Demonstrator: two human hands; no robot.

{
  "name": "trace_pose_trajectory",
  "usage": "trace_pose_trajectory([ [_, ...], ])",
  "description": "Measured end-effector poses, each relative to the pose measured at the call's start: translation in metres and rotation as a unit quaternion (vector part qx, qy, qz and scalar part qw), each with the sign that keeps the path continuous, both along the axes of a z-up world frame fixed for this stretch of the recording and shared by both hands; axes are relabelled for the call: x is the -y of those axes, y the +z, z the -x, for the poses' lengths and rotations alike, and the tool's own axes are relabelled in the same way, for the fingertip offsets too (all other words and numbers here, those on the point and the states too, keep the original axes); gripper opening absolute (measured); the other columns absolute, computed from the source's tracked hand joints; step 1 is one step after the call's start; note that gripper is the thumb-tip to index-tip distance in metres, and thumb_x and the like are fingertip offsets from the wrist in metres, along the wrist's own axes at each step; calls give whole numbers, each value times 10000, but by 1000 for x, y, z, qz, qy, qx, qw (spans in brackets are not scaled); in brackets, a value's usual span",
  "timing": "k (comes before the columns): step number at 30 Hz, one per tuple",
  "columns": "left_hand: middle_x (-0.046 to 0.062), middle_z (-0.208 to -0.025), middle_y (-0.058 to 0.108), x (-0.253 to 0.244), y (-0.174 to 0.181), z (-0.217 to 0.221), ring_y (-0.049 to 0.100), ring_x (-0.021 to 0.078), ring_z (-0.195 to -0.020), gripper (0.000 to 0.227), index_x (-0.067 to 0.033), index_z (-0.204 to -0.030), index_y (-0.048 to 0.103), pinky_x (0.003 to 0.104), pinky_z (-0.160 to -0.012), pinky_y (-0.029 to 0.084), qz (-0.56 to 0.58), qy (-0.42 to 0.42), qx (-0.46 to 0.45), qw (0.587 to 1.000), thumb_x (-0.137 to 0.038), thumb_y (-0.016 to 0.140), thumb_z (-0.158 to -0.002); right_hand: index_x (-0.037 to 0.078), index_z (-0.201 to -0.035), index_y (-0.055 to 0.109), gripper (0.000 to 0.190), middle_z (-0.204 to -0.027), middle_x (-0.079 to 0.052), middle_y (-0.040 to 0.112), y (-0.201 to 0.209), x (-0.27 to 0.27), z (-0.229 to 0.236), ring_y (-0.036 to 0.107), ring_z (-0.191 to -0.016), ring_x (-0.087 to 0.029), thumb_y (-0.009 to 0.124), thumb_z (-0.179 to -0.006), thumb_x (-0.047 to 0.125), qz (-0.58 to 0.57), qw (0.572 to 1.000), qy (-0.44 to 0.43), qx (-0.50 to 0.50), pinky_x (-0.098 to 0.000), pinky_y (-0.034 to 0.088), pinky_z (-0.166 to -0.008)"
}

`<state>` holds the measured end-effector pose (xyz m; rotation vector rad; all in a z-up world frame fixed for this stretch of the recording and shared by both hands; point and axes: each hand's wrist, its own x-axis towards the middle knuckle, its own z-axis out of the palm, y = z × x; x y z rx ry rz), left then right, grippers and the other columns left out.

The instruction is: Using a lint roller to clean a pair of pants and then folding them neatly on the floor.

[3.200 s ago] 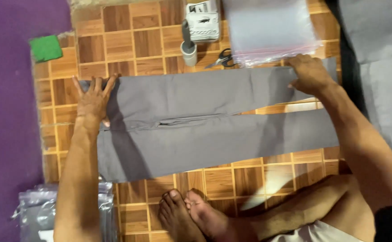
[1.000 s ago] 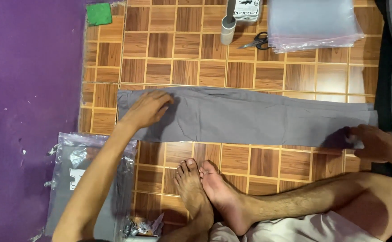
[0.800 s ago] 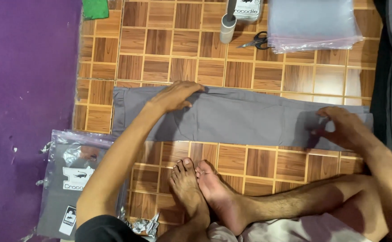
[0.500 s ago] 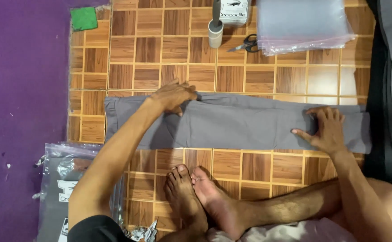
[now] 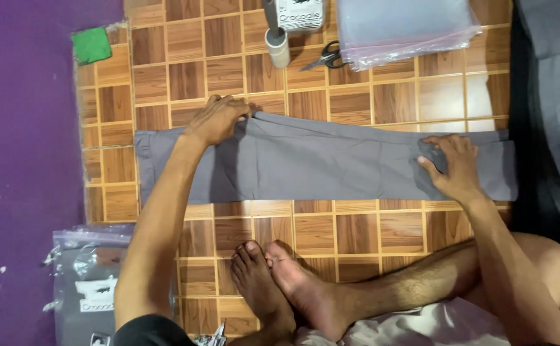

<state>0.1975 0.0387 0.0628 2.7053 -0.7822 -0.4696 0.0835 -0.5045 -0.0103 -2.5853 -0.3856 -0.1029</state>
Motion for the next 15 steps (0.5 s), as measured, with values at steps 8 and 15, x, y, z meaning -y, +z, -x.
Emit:
trace_pose_trajectory([
  [8, 42, -1174, 627, -13, -19, 7, 627, 319, -1165, 34, -155, -1024, 634, 515, -1018, 488, 71, 30, 34, 996, -174, 607, -1014, 253, -1069, 667, 211, -1070, -4, 544, -3, 16, -22, 500, -1096, -281, 761, -900, 339, 32, 998, -37, -43, -500, 315, -944],
  [15, 139, -1019, 727, -8, -25, 7, 696, 346, -1067, 110, -136, -1099, 688, 448, -953, 546, 54, 132, 9, 990, -170, 644, -1005, 197, -959, 647, 121, -1016, -4, 611, 17, 14, -31, 532, -1095, -252, 736, -914, 265, 122, 991, -37, -38, -527, 336, -1010],
])
